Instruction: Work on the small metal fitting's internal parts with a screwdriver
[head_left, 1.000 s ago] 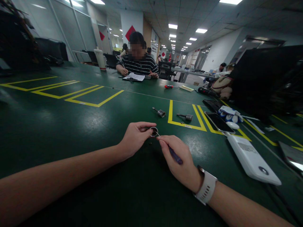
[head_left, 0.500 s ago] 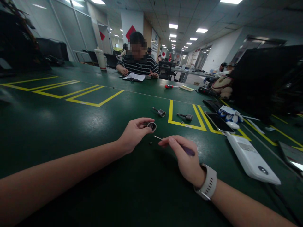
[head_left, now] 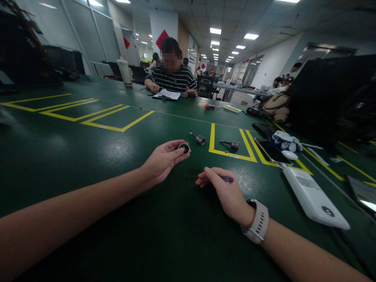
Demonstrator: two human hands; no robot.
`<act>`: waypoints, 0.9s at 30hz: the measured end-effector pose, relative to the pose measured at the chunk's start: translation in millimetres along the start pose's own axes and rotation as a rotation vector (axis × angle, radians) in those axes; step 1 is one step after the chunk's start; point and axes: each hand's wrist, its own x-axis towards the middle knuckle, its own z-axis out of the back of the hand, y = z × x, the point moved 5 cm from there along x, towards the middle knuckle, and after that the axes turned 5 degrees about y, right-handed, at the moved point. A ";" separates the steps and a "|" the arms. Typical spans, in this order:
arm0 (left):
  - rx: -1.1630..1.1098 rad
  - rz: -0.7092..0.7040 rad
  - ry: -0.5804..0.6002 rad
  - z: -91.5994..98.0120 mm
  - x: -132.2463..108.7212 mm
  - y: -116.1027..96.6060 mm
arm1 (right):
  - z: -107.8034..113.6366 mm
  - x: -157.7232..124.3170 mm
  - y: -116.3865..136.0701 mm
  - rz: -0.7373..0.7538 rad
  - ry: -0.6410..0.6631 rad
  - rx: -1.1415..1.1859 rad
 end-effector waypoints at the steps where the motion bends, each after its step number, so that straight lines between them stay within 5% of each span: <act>1: -0.002 0.010 0.002 0.0 -0.4 0.7 | -0.3 0.0 2.8 0.001 0.000 -0.045; 8: 0.070 0.063 0.007 -1.6 -4.2 2.6 | -1.0 -1.3 24.6 -0.012 0.047 -0.435; 13: 0.117 0.024 0.029 -4.2 -6.5 1.7 | -11.0 -12.6 31.4 0.327 0.014 -0.653; 19: 0.225 -0.015 0.099 -6.3 -11.1 3.7 | -15.9 -28.6 41.1 0.687 0.005 -0.627; 27: 0.330 -0.066 0.197 -8.9 -16.0 7.8 | -20.7 -27.9 46.6 0.745 -0.006 -0.819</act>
